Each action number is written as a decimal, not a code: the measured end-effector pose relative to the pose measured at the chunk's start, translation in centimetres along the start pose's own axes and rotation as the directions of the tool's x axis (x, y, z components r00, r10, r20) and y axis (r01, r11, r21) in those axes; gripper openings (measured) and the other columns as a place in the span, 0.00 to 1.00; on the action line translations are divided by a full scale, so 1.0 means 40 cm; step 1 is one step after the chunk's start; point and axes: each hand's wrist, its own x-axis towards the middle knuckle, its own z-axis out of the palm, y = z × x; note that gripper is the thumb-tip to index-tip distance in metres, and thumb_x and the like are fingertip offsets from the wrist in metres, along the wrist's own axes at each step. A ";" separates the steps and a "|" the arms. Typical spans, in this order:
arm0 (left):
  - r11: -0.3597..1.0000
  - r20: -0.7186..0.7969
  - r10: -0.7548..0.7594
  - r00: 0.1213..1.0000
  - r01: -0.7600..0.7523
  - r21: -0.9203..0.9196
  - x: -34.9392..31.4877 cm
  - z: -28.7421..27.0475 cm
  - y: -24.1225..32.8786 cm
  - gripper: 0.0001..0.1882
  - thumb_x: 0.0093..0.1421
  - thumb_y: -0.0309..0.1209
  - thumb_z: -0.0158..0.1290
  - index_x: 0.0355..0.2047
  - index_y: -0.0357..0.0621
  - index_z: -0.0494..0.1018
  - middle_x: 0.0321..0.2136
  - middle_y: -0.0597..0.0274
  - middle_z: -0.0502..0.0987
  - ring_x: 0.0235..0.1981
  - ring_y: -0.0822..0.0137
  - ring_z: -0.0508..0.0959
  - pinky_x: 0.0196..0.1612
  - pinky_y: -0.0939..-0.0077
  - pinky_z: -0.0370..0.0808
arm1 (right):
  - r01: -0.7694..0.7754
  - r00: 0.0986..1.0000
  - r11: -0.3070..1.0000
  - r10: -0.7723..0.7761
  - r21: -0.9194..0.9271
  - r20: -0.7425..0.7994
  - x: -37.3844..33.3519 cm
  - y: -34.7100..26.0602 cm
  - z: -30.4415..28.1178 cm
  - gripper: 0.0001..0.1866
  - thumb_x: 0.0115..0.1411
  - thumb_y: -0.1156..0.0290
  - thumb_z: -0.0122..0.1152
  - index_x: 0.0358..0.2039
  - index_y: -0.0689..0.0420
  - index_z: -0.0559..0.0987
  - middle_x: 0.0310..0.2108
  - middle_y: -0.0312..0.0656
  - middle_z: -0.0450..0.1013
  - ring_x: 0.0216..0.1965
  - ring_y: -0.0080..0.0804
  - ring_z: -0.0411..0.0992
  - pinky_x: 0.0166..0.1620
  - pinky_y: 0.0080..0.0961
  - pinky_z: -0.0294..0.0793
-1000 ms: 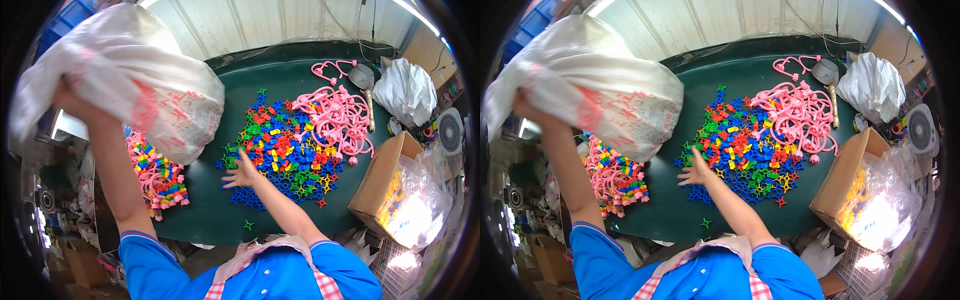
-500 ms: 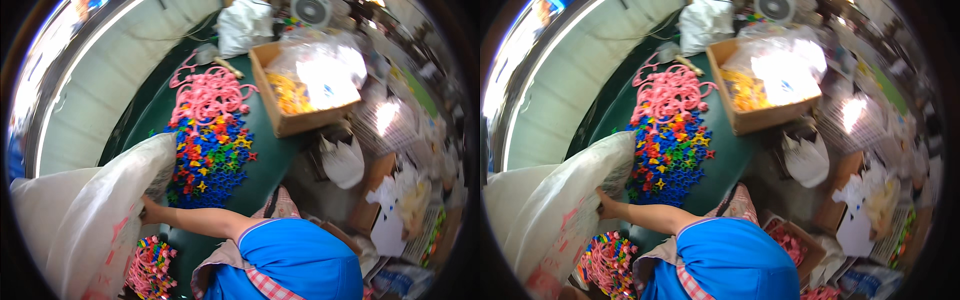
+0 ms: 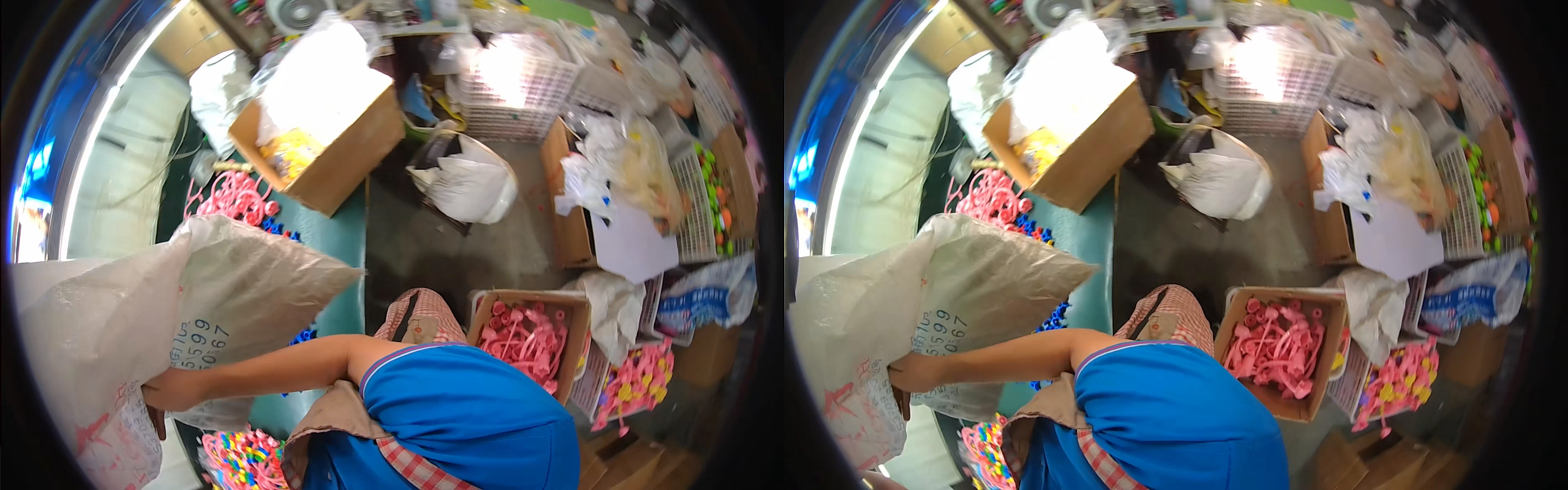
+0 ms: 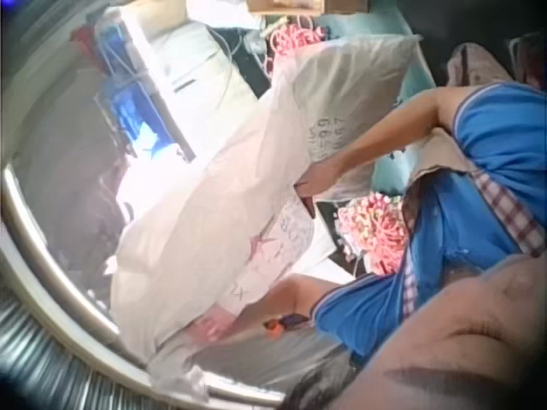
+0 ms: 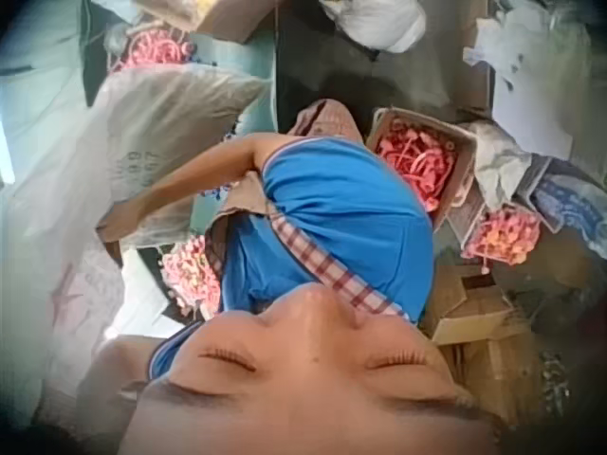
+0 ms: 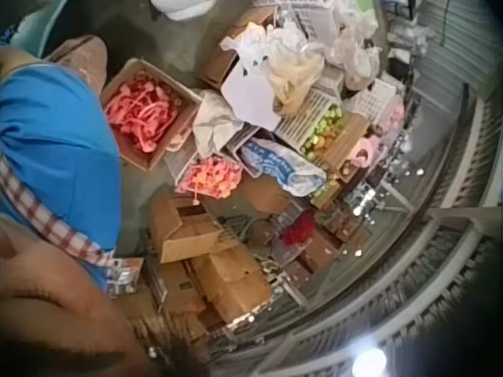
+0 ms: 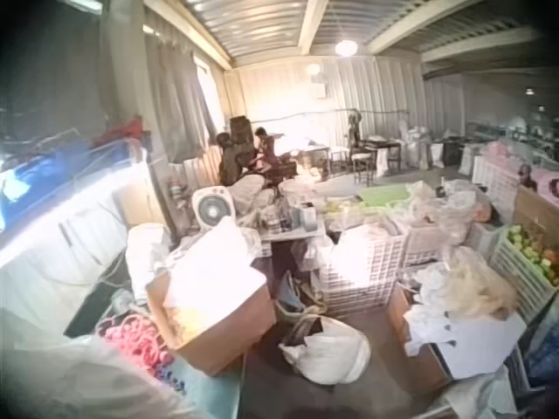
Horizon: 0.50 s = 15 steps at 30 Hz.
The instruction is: The person assembles colorful plastic star-shaped pieces onto pink plastic rings by hand. They repeatedly pick up a ring, insert multiple star pieces, and place the completed assembly on the table. The person also gathers loose pieces from a white bag and adds them to the work area.
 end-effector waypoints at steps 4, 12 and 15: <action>0.990 0.106 0.141 0.984 -0.139 -0.028 0.031 0.086 0.124 0.17 0.55 0.34 0.53 0.44 0.40 0.77 0.40 0.50 0.80 0.42 0.53 0.81 0.48 0.61 0.77 | 0.196 0.947 0.905 -0.274 -0.378 -0.166 -0.123 -0.159 -0.057 0.18 0.64 0.67 0.45 0.46 0.66 0.76 0.49 0.62 0.73 0.49 0.56 0.73 0.53 0.40 0.73; 0.788 0.175 0.596 0.784 -0.529 -0.316 0.181 0.294 0.621 0.17 0.52 0.33 0.56 0.42 0.41 0.78 0.40 0.49 0.80 0.42 0.51 0.81 0.47 0.60 0.78 | -0.039 0.750 0.567 -0.528 -0.823 -0.398 -0.705 -0.441 -0.282 0.22 0.50 0.65 0.58 0.43 0.65 0.80 0.47 0.54 0.76 0.53 0.47 0.72 0.60 0.55 0.63; 0.619 0.131 0.759 0.638 -0.642 -0.452 0.187 0.346 0.887 0.17 0.51 0.32 0.57 0.42 0.41 0.78 0.39 0.48 0.81 0.42 0.51 0.81 0.47 0.60 0.78 | -0.427 0.661 0.751 -0.121 -0.504 -0.740 -0.873 -0.660 -0.246 0.21 0.56 0.68 0.54 0.48 0.65 0.77 0.53 0.54 0.73 0.56 0.47 0.69 0.63 0.44 0.62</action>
